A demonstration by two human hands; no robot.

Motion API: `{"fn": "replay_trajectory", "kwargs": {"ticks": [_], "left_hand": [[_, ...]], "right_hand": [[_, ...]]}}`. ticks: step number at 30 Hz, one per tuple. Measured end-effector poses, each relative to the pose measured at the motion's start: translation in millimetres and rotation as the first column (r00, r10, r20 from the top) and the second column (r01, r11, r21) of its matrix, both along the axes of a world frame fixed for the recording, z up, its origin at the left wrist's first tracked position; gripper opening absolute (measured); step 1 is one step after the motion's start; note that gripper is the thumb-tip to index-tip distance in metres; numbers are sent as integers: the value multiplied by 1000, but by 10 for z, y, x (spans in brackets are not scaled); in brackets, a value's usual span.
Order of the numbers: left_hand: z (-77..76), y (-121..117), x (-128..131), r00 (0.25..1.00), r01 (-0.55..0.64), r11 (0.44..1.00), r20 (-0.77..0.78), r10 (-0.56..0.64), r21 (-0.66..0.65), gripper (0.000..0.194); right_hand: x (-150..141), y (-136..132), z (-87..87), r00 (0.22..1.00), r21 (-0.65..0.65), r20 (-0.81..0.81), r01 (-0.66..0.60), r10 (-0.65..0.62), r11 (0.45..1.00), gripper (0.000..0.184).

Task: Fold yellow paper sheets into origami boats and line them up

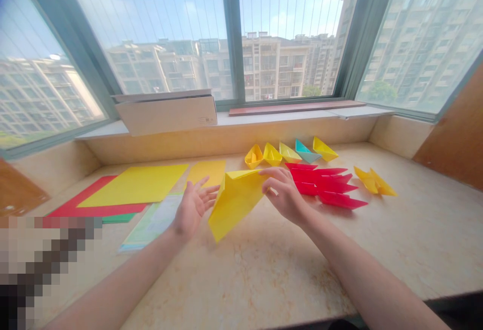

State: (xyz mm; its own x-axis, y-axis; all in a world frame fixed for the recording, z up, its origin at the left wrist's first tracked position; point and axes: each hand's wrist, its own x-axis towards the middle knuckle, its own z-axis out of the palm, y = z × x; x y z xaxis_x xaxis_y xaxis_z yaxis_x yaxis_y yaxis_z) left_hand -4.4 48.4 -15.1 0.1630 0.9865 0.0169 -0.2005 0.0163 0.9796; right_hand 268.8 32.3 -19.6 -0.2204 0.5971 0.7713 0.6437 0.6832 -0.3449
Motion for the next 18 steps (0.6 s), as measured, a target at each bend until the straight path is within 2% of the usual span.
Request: {"fn": "replay_trajectory", "kwargs": {"ticks": [2, 5, 7, 10, 13, 16, 18], "left_hand": [[41, -24, 32, 993, 49, 998, 113, -44, -49, 65], [89, -57, 37, 983, 63, 994, 178, -45, -93, 52], [98, -67, 24, 976, 124, 984, 195, -97, -128, 46], [73, -80, 17, 961, 261, 950, 142, -239, -172, 45], [37, -102, 39, 950, 310, 932, 30, -310, -187, 43], [24, -131, 65, 960, 274, 952, -27, -280, -136, 41], [26, -153, 71, 961, 272, 957, -30, -276, -97, 42]], "right_hand": [[2, 1, -6, 1000, 15, -7, -1, 1, 1000, 19], [-1, -17, 19, 998, 5, -28, -54, 54, 999, 20], [-12, -42, 46, 992, -9, -25, -121, 121, 993, 21], [-39, -83, 74, 979, -18, -6, -202, 202, 979, 23], [-56, -90, 66, 989, -9, -11, -148, 147, 989, 22], [-41, -53, 39, 997, 3, -74, -18, 18, 1000, 19], [-22, -24, 22, 991, -14, -130, -3, 1, 1000, 17]]}}
